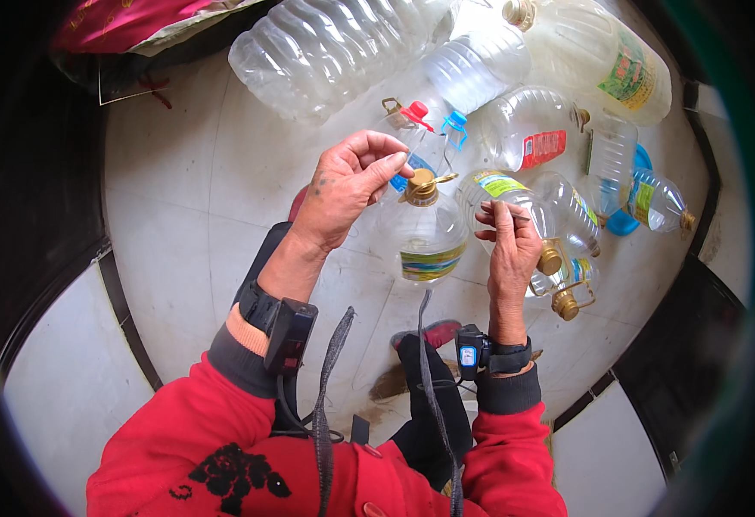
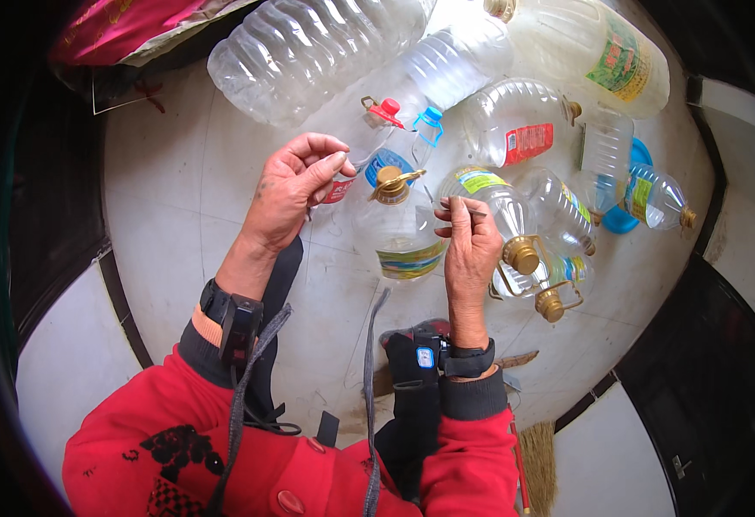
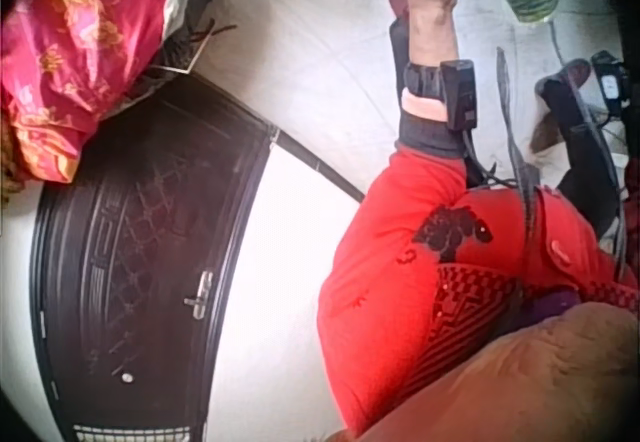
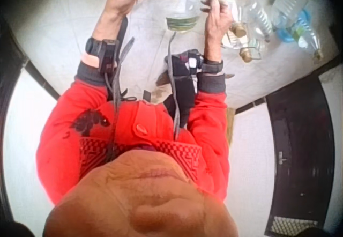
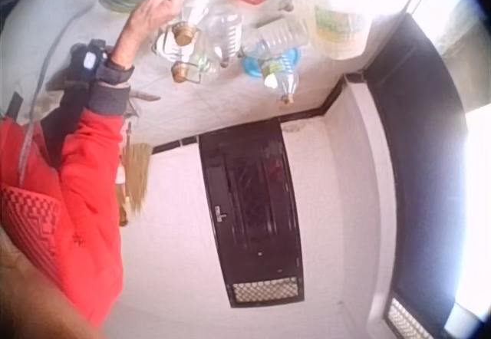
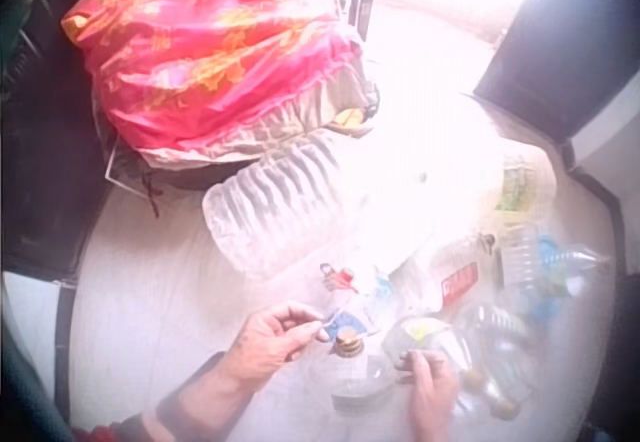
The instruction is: The person assembles multiple plastic bottle lanterns by threading a wire through the caps and handles of several bottles. They pick up bottles, pass the wire through the cap openings, and connect them into a chain. The assembled bottles are placed on the floor.
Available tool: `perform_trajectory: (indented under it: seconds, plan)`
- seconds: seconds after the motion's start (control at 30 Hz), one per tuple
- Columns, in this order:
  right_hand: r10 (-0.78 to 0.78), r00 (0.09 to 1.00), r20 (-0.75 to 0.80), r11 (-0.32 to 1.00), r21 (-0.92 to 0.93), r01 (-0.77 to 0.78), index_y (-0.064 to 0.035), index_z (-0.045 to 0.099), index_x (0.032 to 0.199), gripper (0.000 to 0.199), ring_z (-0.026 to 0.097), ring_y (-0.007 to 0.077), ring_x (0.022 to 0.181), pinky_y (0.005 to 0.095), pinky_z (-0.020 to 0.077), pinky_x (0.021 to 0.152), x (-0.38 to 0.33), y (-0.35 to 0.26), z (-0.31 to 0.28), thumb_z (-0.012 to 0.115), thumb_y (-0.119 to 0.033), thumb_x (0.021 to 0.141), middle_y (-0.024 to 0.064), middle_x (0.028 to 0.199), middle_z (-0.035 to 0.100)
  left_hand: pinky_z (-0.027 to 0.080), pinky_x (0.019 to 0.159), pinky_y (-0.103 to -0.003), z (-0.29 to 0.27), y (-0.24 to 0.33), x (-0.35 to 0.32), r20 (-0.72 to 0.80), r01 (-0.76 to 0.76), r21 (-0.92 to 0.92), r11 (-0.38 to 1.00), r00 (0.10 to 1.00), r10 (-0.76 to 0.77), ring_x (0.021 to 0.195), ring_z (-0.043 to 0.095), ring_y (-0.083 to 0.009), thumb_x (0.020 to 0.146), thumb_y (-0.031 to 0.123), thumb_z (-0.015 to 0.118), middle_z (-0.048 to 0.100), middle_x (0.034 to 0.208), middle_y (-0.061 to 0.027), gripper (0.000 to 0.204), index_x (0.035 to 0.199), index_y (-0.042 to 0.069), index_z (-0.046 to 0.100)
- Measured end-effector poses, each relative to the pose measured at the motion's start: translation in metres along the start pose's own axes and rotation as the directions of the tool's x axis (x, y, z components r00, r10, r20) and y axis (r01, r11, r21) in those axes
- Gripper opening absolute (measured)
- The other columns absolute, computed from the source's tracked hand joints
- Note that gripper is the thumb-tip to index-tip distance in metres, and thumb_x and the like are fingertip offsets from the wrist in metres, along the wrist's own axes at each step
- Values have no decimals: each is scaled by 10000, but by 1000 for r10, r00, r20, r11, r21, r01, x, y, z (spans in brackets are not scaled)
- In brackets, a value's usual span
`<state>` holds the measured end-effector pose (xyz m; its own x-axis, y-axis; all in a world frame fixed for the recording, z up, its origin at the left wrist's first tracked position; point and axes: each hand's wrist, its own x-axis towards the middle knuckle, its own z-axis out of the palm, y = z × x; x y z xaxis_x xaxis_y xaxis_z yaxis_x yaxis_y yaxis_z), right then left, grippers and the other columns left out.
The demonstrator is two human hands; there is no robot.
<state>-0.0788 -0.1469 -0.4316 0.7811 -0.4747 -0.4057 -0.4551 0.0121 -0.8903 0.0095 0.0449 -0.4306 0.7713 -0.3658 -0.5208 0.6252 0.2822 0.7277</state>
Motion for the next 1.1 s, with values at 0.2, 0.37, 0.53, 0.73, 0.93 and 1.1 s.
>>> perform_trajectory:
  seconds: [0.2,0.37,0.53,0.73,0.93,1.1]
  plan:
    - [12,998,60,1000,27,-14,10,571,877,155,582,105,702,212,466,578,0,-17,11,514,-134,860,57,798,611,332,487,-132,7,-3,0,62,16,35,999,998,-19,540,386,-6,839,100,514,621,838,-42,182,991,19,570]
    - [45,983,178,992,108,-65,4,582,865,107,580,91,624,190,445,538,-5,-27,32,568,-91,821,54,762,616,358,517,-140,16,-5,-3,146,84,94,992,984,-97,549,386,-9,853,80,469,624,881,-48,203,1016,13,571]
    - [-21,979,201,1000,20,17,5,598,842,92,550,73,593,188,432,521,3,-32,42,597,-74,795,37,689,601,329,466,-153,20,-8,-2,181,150,171,974,967,-181,523,393,-11,867,99,465,523,705,40,224,1045,17,573]
    - [-193,958,214,972,-89,216,3,607,805,81,493,57,576,180,393,530,15,-27,45,620,-70,772,10,650,567,355,499,-163,20,-14,2,203,166,228,959,956,-213,541,404,-8,848,130,504,540,708,36,184,949,7,596]
    - [5,957,289,996,89,-32,-1,602,769,90,470,45,574,179,376,529,28,-14,40,634,-85,759,-1,671,576,281,441,-138,15,-13,3,145,212,166,963,961,-237,512,377,4,844,160,527,505,652,43,167,874,13,601]
    - [124,992,39,992,-25,-123,-10,526,1093,384,538,133,839,247,417,703,75,37,41,555,-283,823,106,973,580,288,450,-144,10,-4,2,139,254,66,965,955,-261,500,373,-1,832,160,534,478,618,51,169,867,12,608]
